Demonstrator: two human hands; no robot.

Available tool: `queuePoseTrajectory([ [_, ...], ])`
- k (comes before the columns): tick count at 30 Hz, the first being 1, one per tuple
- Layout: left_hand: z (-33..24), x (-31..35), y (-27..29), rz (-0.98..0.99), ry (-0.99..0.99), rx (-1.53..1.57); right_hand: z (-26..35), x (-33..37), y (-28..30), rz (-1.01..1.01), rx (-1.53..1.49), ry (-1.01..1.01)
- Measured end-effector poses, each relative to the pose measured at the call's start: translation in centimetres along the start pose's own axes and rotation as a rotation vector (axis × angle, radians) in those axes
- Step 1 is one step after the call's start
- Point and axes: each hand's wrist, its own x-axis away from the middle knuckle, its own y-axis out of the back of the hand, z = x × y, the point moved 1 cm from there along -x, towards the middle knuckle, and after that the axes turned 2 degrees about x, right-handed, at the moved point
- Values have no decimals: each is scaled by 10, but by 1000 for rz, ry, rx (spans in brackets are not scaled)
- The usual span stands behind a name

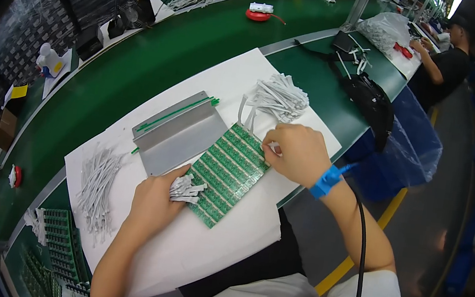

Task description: Attaching wire components to printed circuit boards at an assembly line station.

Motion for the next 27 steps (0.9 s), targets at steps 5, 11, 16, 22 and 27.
queuePoseTrajectory([
  [5, -1, -3, -5, 25, -51, 43, -17, -20, -6, 131, 70, 35],
  [11, -10, 7, -19, -120, -308, -150, -25, -25, -8, 259, 135, 11],
  [16, 0, 4, -32, -142, -418, -142, -23, -31, -3, 280, 174, 38],
  [22, 6, 4, -38, -230, -468, -108, -20, -35, -1, 347, 167, -7],
  [27, 8, 4, -38, -266, -480, -107, -20, -33, -4, 322, 156, 40],
])
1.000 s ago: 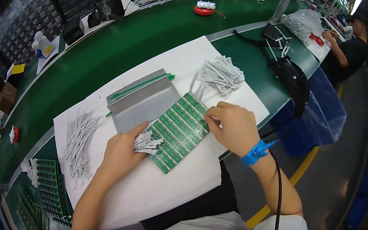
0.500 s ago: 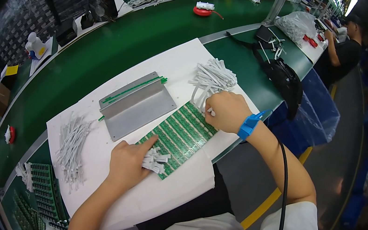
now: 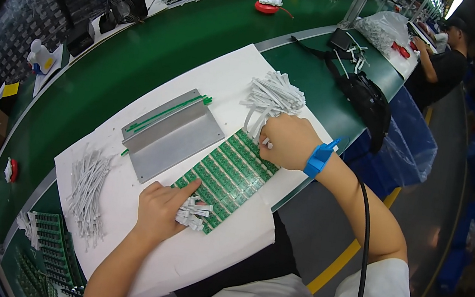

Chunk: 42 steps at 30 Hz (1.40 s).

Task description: Attaching wire components to printed circuit boards at an assembly line station.

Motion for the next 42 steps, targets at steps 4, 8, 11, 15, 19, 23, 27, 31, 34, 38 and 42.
queuePoseTrajectory([
  [4, 1, 0, -1, -7, -16, 14, 0, -2, 1, 13, 46, -4],
  [8, 2, 1, -1, -30, -20, 25, -4, -4, -2, 18, 1, -24],
  [11, 3, 1, -2, -21, -19, 33, -4, -4, -2, 23, 18, -31],
  [15, 2, 1, -1, -16, -13, 35, -2, -4, 2, 32, 54, -22],
  [19, 3, 2, -2, -13, -9, 48, -3, -4, -1, 15, 36, -33],
  [23, 3, 2, -1, -11, -10, 47, -2, -4, 0, 18, 13, -41],
  [27, 5, 2, -2, -2, -10, 55, -5, -2, 3, 66, -67, -24],
  [31, 3, 1, 0, 25, 4, 57, -5, -1, 0, 30, -34, -20],
  [34, 2, 2, 0, 25, 5, 57, -7, 0, 0, 35, -66, -38],
  [38, 3, 1, -2, 25, 12, 54, -9, 0, -2, 3, -91, -21],
  [42, 0, 0, -2, 20, 30, 34, -3, 0, 0, -3, -75, -27],
])
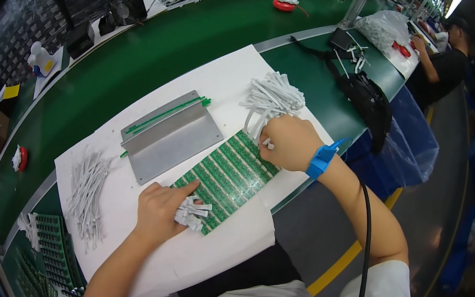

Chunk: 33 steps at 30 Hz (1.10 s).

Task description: Attaching wire components to printed circuit boards at an assembly line station.

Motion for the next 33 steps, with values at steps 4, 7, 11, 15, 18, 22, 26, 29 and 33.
queuePoseTrajectory([
  [4, 1, -4, 0, -16, -16, -14, 1, 1, -2, -20, 30, -36],
  [7, -1, -6, 4, -12, -24, 14, 0, 2, -2, -11, 34, -38],
  [11, -2, -10, 12, 46, -12, 85, 1, 3, -6, -78, 65, 13],
  [15, -4, -15, 22, 96, -28, 99, 9, 2, -9, -95, 204, -7],
  [18, 1, -11, 17, 96, -65, 87, 3, -2, -9, -88, 151, -25],
  [22, 0, -9, 13, 60, -62, 61, -4, -12, 9, 112, -77, -38],
  [26, 3, -8, 14, 64, -73, -66, 0, -14, 7, 100, 31, -48],
  [29, 1, -7, 9, 9, -81, -82, -3, -12, 2, 56, -55, 21],
  [33, 0, -4, 7, 24, -78, -95, -6, -14, 1, 87, -49, 7],
])
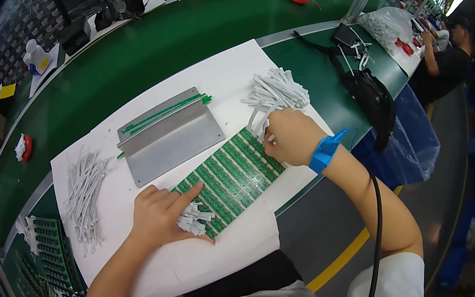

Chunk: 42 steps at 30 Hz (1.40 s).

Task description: Attaching wire components to printed circuit boards at an assembly line station.

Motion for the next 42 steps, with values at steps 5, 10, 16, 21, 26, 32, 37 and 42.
queuePoseTrajectory([
  [5, 0, -1, 1, 7, -12, -15, -7, -2, 1, 5, -126, 8],
  [10, 1, -3, 2, 32, -17, -7, -8, -6, 13, 43, -152, 63],
  [16, -1, -3, 2, 18, -30, -33, -4, -3, -1, -63, -55, 144],
  [21, 1, -2, 2, 14, -36, -34, -14, -2, 1, -30, -183, 143],
  [26, 2, -1, 2, 4, -8, -53, -6, -1, -3, -40, -210, 75],
  [32, 7, -4, 7, 45, -6, -40, 1, -4, 0, -64, -292, -13],
  [37, 9, -4, 8, 61, -7, -55, 1, -13, 11, -1, -214, 30],
  [42, 8, -4, 7, 50, -13, -64, 1, -12, 11, 3, -206, 29],
])
